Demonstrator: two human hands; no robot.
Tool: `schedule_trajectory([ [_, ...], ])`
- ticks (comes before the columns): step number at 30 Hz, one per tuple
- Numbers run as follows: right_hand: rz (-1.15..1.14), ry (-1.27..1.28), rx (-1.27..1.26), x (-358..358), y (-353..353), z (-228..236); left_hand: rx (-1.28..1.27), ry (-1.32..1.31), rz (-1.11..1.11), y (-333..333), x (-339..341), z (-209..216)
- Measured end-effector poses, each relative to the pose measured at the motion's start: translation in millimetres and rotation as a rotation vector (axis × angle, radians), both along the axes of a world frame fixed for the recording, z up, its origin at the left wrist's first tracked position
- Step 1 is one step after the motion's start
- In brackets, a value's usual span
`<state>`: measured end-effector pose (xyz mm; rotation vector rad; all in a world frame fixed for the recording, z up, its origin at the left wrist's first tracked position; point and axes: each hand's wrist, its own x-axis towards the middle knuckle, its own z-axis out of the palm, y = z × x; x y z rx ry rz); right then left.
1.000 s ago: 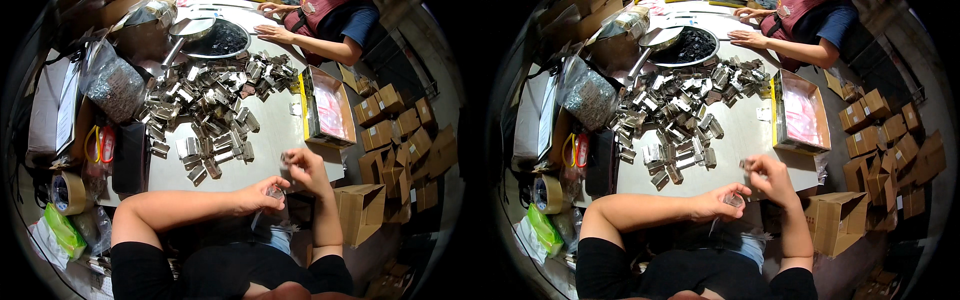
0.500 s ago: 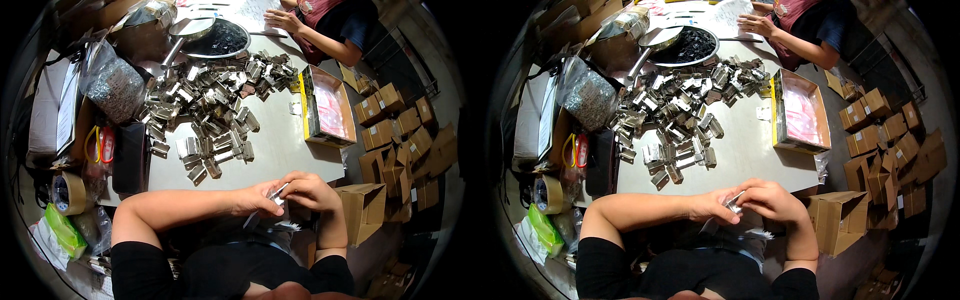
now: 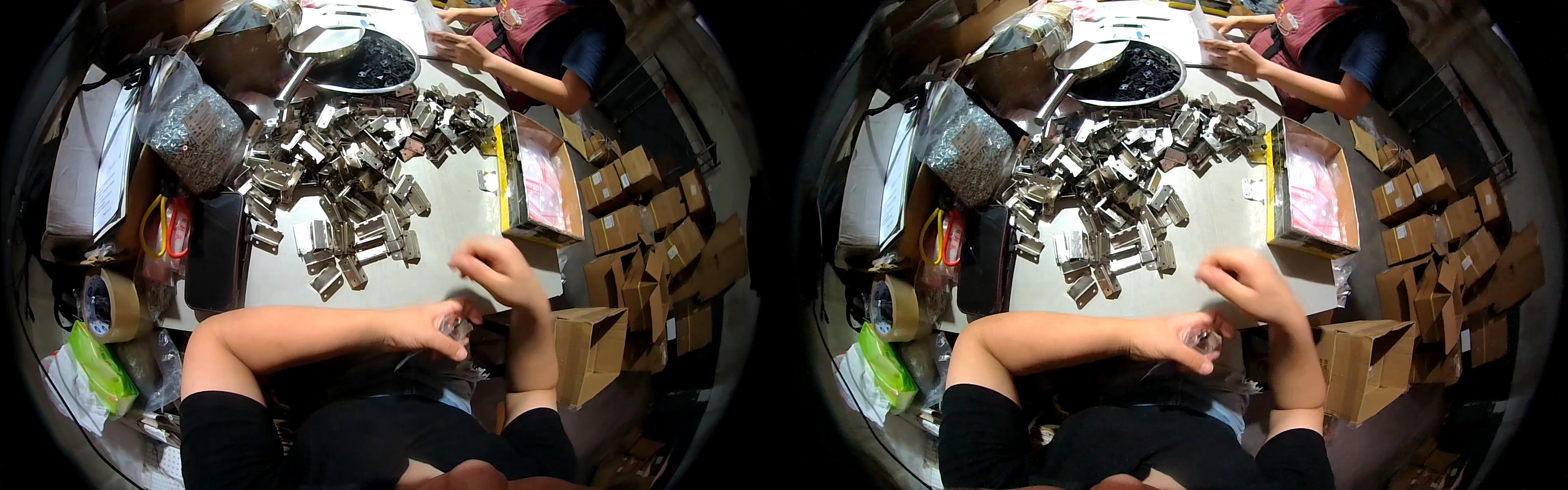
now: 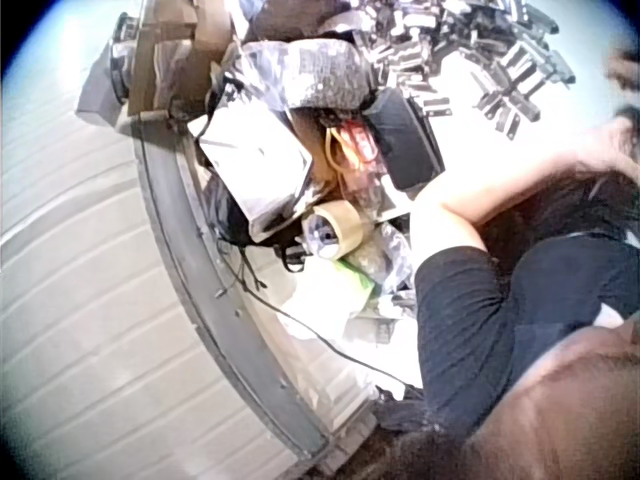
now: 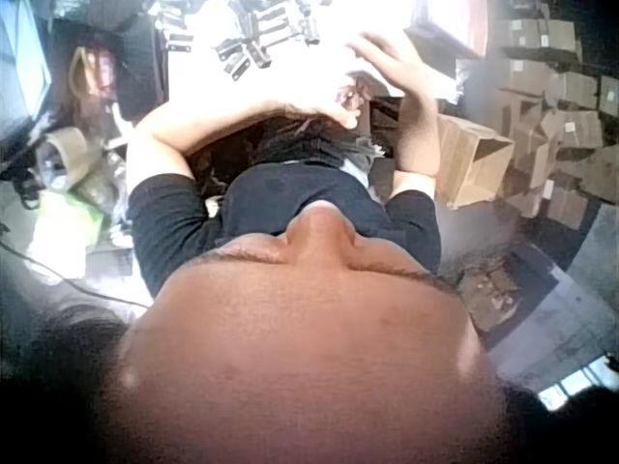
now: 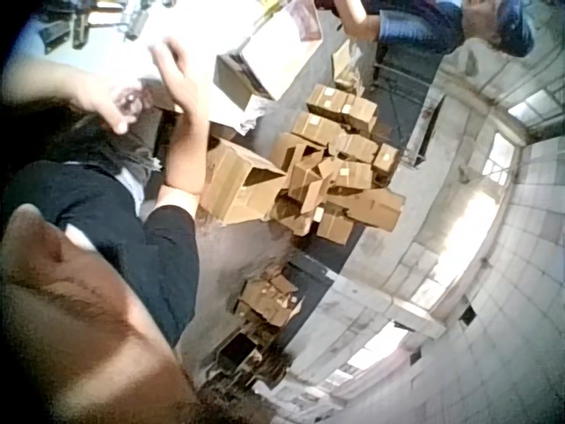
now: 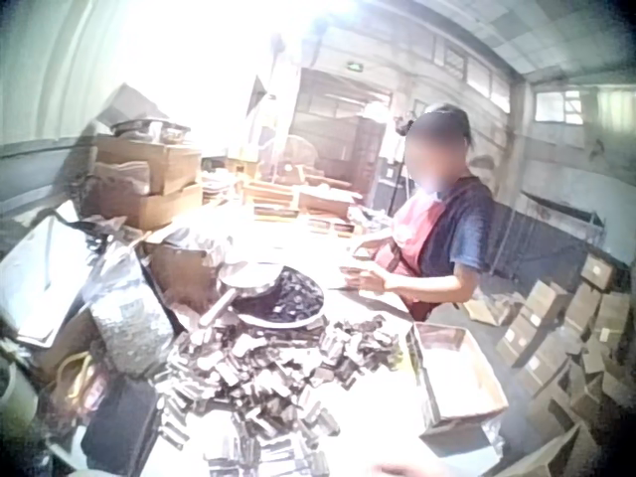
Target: The person repeatedly picks up small metal hardware pieces from a table, places them into small clear plastic bags, and sets the filled bags into a cardboard box. Another person works across the table with papers and a bowl of small parts.
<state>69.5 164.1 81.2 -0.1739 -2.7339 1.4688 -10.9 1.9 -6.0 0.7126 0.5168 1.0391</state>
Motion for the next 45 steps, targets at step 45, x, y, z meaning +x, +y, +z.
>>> schedule_trajectory([
  [45,-0.124,0.045,0.704,32,-23,-26,0.284,0.368,-0.136,-1,11,-18],
])
